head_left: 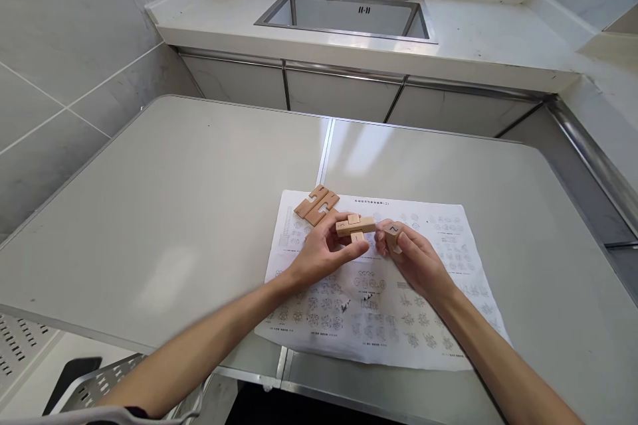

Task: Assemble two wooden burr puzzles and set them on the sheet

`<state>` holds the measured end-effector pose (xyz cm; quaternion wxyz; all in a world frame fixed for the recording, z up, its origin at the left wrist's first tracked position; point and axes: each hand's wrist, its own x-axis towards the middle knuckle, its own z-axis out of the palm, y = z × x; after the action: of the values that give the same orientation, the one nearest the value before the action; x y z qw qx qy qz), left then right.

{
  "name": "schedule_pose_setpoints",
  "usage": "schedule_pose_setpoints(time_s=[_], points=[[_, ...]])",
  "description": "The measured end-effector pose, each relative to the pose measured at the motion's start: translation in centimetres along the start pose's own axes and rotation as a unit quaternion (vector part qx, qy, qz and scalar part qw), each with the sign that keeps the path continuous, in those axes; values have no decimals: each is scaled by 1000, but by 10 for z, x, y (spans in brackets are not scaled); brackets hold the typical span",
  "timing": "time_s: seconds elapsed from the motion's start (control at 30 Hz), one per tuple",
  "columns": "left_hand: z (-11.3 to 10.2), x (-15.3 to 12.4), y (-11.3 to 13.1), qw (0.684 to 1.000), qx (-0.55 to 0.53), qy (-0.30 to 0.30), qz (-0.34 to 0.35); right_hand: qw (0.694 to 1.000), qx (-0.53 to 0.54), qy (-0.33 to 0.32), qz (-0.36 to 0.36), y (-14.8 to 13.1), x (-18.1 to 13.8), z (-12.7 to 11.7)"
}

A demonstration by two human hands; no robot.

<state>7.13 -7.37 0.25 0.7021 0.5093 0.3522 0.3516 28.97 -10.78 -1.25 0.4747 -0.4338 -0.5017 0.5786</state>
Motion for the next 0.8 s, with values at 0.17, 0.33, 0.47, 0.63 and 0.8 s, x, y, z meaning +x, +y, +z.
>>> schedule_pose_setpoints(time_s=[0.17, 0.33, 0.47, 0.63, 0.8], points=[[-1, 0, 1, 1000, 9, -2, 7, 999, 27, 15, 12, 5, -1, -6], [-2, -1, 0, 1000, 21, -2, 12, 993, 101, 20, 53, 6, -3, -5], [-1, -1, 0, 1000, 18, -4, 11, 992, 113, 16, 51, 3, -2, -2], [-1, -1, -1, 1000, 22, -3, 13, 996, 76, 32, 40, 5, -2, 1], [-1, -1, 0, 1000, 17, -2, 10, 997, 48, 11, 56, 13, -6, 0]])
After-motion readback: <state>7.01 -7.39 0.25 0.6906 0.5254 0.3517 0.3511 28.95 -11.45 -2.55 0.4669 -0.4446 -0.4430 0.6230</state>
